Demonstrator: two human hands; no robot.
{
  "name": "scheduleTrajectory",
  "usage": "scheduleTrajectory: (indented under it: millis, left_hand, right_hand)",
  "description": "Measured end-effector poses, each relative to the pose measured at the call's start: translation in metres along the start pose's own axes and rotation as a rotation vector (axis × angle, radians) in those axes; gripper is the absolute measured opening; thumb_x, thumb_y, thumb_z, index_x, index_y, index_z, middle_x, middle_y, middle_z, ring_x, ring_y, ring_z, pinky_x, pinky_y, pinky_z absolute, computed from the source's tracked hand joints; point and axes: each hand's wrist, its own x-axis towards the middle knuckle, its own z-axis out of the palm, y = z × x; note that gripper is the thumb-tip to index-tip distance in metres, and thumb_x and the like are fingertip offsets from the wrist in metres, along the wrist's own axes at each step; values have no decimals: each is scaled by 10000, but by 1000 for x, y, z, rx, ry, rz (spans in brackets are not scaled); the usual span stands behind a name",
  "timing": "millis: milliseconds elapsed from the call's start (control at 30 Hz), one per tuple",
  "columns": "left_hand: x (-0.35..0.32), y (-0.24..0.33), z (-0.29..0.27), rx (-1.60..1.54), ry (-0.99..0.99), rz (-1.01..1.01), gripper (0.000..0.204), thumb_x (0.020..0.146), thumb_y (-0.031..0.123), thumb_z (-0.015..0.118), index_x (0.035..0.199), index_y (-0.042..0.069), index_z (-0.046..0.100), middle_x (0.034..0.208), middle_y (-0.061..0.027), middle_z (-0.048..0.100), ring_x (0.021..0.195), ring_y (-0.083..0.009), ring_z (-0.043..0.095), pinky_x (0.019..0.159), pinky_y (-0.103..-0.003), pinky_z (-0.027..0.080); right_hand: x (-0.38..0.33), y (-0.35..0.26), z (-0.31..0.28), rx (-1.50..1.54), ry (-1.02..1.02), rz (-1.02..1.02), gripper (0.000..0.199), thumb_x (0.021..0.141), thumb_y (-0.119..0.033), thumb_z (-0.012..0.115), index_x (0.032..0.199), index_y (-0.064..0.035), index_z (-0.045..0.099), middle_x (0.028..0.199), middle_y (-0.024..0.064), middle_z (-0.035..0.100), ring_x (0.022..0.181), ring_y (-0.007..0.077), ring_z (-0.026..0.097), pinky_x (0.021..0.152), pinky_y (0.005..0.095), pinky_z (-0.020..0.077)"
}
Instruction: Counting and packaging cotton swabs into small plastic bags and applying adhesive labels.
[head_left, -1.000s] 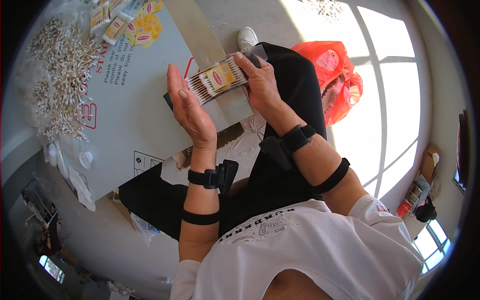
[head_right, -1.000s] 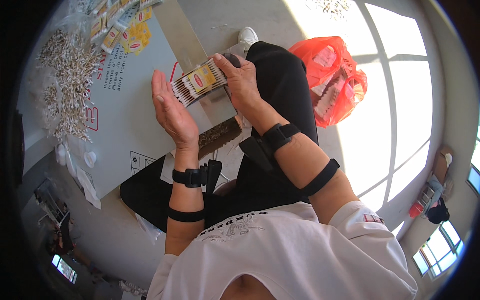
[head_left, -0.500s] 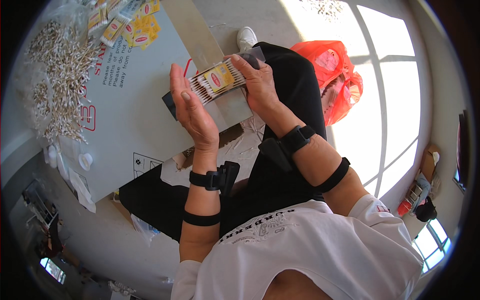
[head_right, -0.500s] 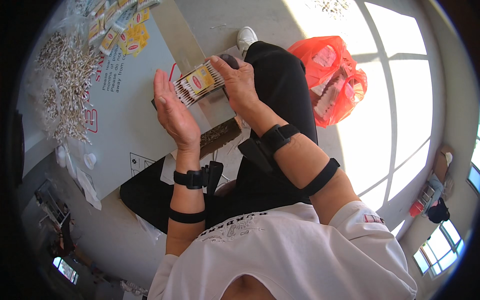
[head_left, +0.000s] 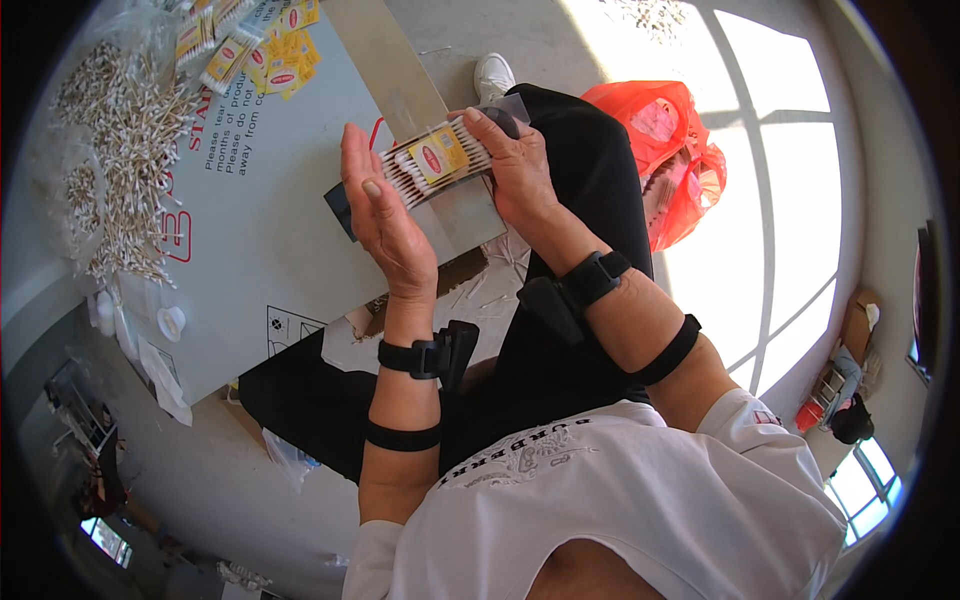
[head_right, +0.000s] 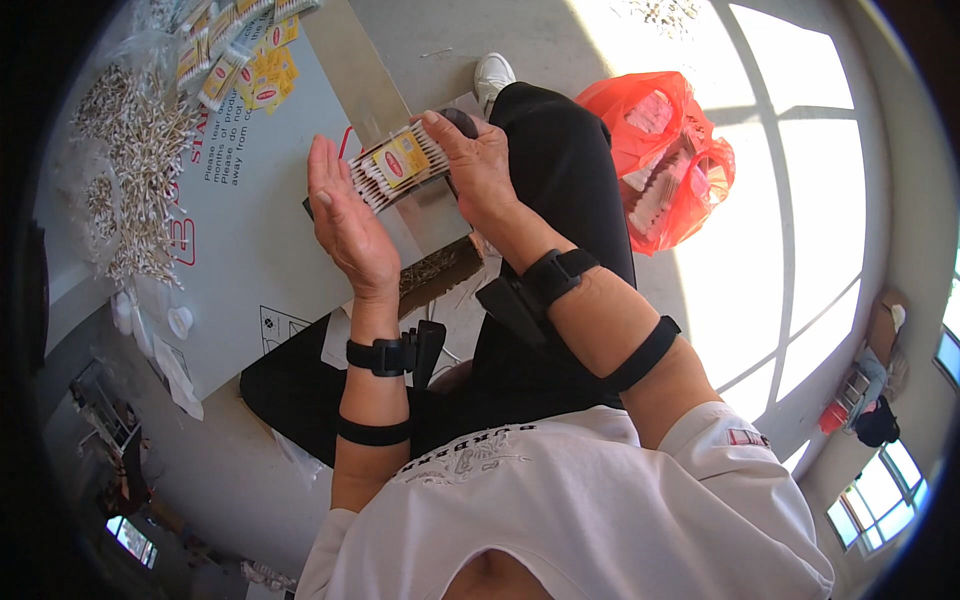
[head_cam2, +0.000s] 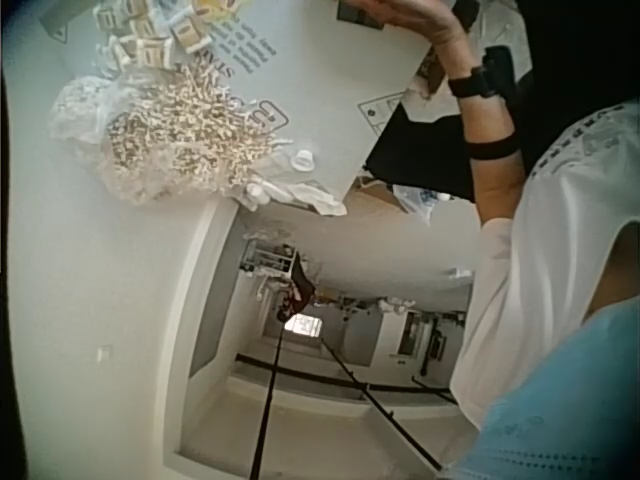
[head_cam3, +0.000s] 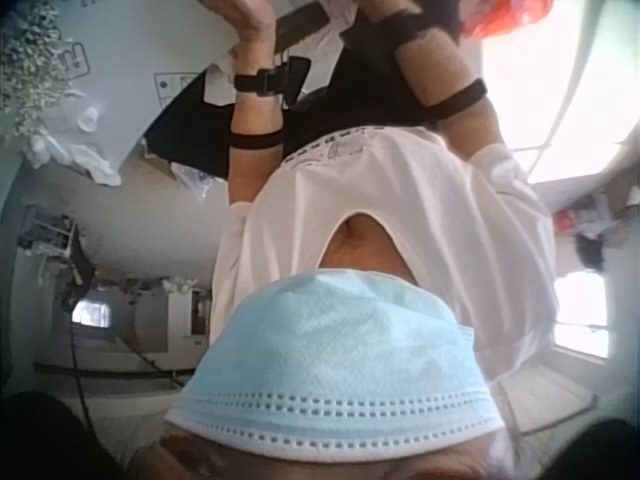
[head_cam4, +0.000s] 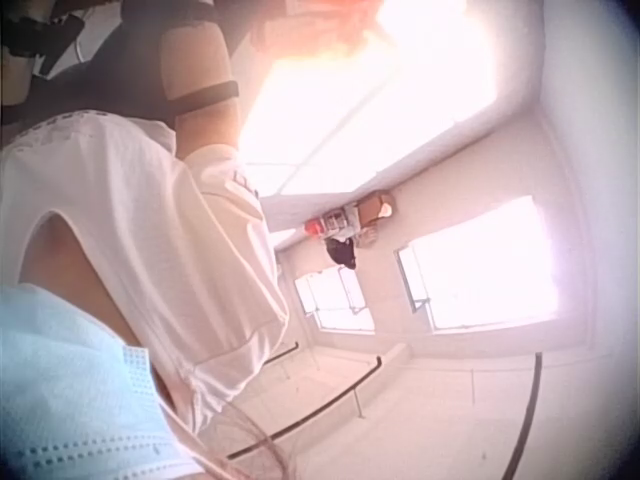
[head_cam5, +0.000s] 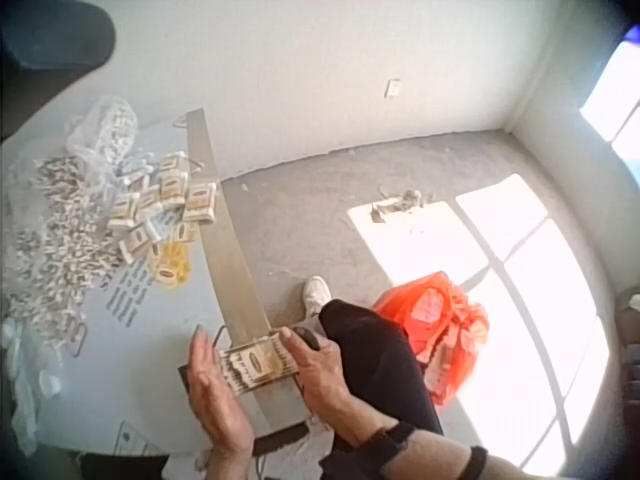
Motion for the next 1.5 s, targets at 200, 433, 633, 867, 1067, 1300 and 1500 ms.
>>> scheduleTrajectory:
  millis: [200,433,633,867,1067,1300,1500]
  left_hand:
    - [0,-1,-1,34,-28,7,698,1040,479,278,1480,-62,242,1539,-213,267,1445,-308,253,1189,-447,194]
    - [1,-2,-1,47,-33,15,703,1039,482,282,1477,-67,242,1538,-219,265,1444,-308,255,1186,-449,204]
    - [1,-1,-1,32,-26,2,707,1038,482,284,1479,-69,234,1535,-219,270,1442,-306,257,1188,-446,195]
    - [1,-1,0,9,-24,-4,744,1027,518,283,1481,-69,229,1530,-232,270,1441,-317,256,1191,-447,182]
    - [2,0,1,-12,-18,-11,751,1023,526,290,1479,-68,234,1525,-235,275,1440,-319,257,1192,-449,178]
    - [2,0,2,-10,-18,-13,749,1024,527,286,1477,-67,235,1524,-229,279,1438,-315,262,1191,-451,183]
    - [2,0,3,-13,-25,-18,741,1027,518,288,1477,-69,236,1524,-226,282,1437,-312,266,1189,-447,185]
  right_hand:
    - [-3,-2,1,9,4,2,273,923,-240,675,1022,13,704,903,63,700,794,120,650,753,266,526]
    - [-3,2,3,82,53,-30,235,921,-262,686,885,-29,697,789,-26,658,684,49,557,647,219,455]
    - [-2,6,3,28,85,-66,215,912,-245,704,837,-47,668,769,-40,638,675,35,536,632,216,448]
    - [-1,8,3,28,91,-86,202,908,-230,713,837,-45,669,767,-48,627,678,31,519,629,217,442]
    - [-2,6,4,18,94,-87,207,918,-229,701,837,-41,675,769,-52,625,680,31,515,624,216,433]
    - [-3,5,4,10,82,-106,219,921,-233,696,829,-35,676,767,-53,623,681,29,512,623,217,430]
    - [-2,6,4,-5,91,-108,225,923,-235,692,837,-28,678,767,-51,624,682,35,509,627,222,429]
